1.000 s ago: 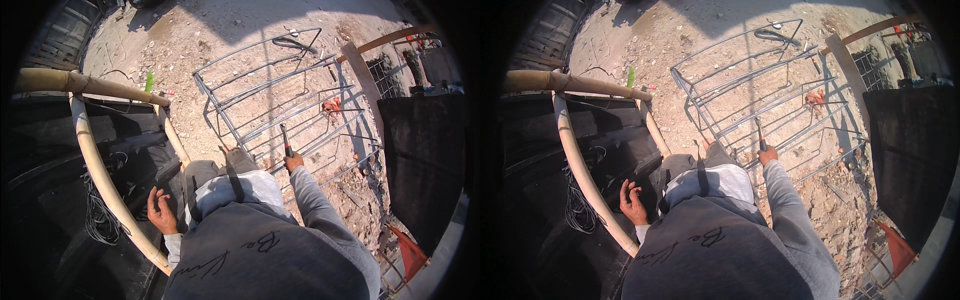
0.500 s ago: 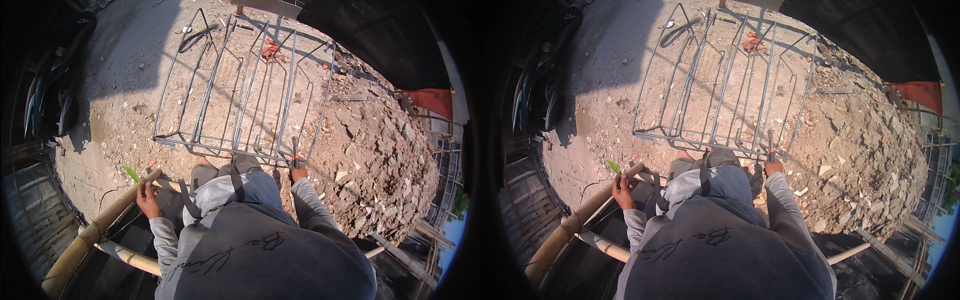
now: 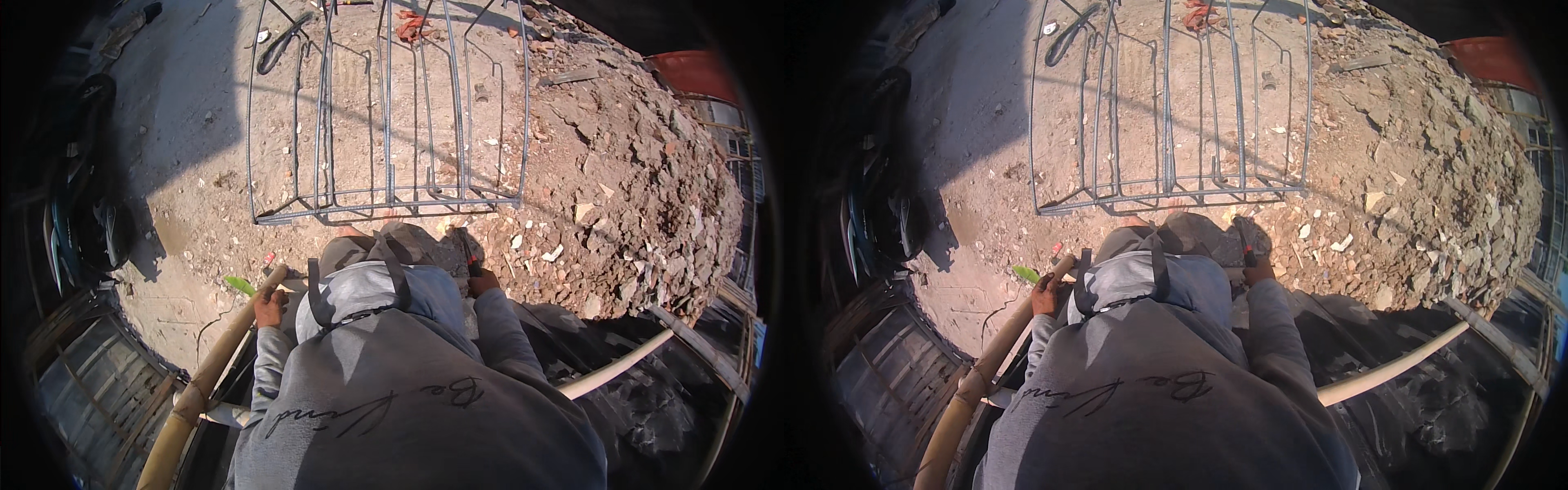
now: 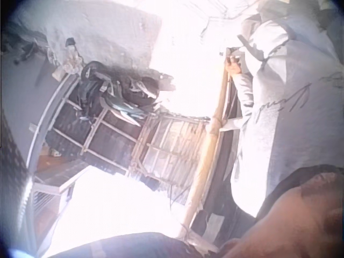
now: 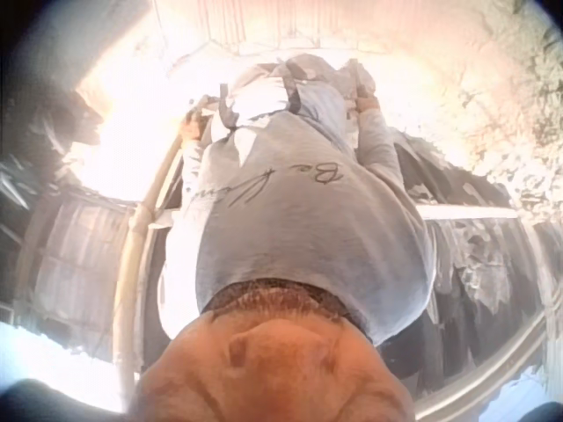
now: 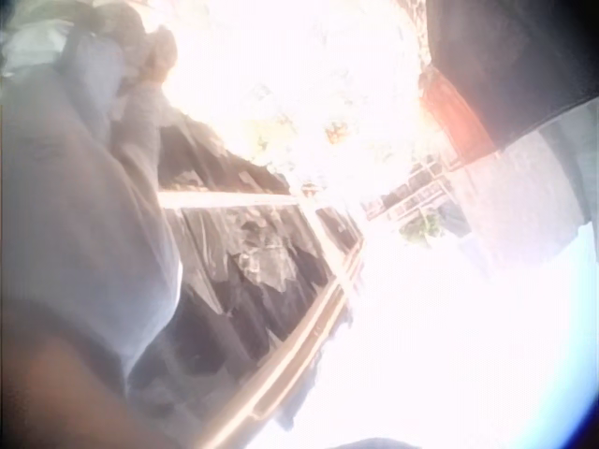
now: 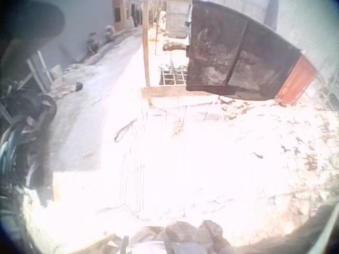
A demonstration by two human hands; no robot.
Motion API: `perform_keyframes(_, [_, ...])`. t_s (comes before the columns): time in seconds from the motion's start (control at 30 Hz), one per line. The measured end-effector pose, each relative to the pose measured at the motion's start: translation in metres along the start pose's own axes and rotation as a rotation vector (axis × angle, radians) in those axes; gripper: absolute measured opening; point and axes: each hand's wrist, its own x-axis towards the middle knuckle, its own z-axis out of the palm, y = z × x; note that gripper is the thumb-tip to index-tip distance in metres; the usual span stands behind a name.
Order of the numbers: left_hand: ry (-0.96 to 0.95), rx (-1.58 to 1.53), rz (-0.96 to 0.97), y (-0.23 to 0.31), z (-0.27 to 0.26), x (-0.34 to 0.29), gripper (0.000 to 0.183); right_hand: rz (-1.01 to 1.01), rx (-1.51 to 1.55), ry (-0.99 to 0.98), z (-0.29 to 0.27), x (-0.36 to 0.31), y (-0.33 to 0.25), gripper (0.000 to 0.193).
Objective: The person uses wire and a pair of pliers to secure metal rebar rods together into a cage structure at a construction site.
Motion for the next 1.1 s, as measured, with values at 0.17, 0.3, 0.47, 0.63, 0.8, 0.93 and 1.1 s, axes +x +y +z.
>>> perform_keyframes(0.17, [0.008,0.011,0.153,-0.022,-0.032,0.006,0.04,-0.025,-0.066,-0.025,0.024,0.01,0.005,0.034])
perform_keyframes(0.3, [0.1,0.03,0.069,-0.022,-0.025,-0.001,0.035,-0.117,-0.13,0.017,0.019,0.038,0.03,0.033])
perform_keyframes(0.47, [0.185,0.048,-0.172,-0.021,0.001,-0.033,0.044,-0.269,-0.23,0.05,-0.002,0.068,0.018,0.027])
perform_keyframes(0.63, [0.196,0.112,-0.054,-0.052,0.018,-0.039,0.043,-0.355,-0.139,0.153,-0.026,0.083,-0.005,0.025])
perform_keyframes(0.8, [0.243,0.227,0.072,-0.079,-0.005,-0.027,0.043,-0.463,0.072,0.188,-0.017,0.066,-0.044,0.023])
perform_keyframes(0.93, [0.181,0.01,-0.116,-0.029,-0.021,-0.018,0.043,-0.259,0.203,0.124,-0.002,0.038,-0.074,0.018])
perform_keyframes(1.1, [0.086,0.086,0.005,-0.051,-0.082,0.048,0.044,-0.153,0.394,0.133,0.043,0.015,-0.081,0.015])
